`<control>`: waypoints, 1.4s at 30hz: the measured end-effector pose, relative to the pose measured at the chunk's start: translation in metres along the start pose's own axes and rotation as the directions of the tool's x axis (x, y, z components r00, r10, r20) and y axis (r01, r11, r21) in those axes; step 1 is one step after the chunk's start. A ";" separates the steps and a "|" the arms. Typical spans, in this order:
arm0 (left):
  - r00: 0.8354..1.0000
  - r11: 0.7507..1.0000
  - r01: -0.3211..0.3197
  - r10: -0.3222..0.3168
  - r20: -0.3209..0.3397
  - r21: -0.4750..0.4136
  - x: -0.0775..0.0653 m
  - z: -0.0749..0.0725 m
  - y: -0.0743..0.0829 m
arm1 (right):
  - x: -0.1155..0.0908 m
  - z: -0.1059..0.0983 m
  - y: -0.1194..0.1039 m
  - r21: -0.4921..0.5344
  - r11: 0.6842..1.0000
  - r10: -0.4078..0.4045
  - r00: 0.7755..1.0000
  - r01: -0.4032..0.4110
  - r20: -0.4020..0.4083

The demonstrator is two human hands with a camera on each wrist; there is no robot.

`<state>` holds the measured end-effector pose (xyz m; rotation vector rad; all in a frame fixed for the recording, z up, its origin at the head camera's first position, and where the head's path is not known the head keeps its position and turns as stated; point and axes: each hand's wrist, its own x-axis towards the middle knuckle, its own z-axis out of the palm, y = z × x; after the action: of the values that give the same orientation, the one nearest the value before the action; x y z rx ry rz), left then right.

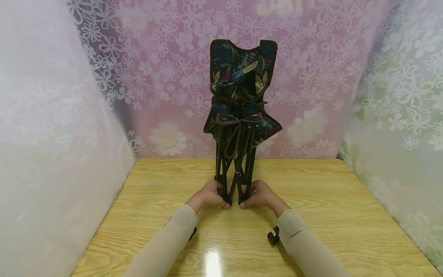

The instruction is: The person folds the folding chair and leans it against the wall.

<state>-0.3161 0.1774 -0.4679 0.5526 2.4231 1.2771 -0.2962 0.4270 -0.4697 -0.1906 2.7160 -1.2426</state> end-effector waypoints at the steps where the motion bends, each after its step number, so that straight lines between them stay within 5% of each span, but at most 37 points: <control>1: 1.000 1.000 0.000 0.000 0.000 0.000 0.000 0.000 0.000 | 0.000 0.000 0.000 -0.002 1.000 -0.002 1.000 0.002 -0.001; 42: 1.000 1.000 0.028 -0.028 -0.008 0.009 0.010 -0.004 -0.002 | 0.006 0.001 0.003 -0.020 1.000 -0.008 1.000 0.007 -0.030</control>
<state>-0.3267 0.1785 -0.4692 0.5149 2.4355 1.2601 -0.3022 0.4271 -0.4727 -0.1861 2.7568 -1.2308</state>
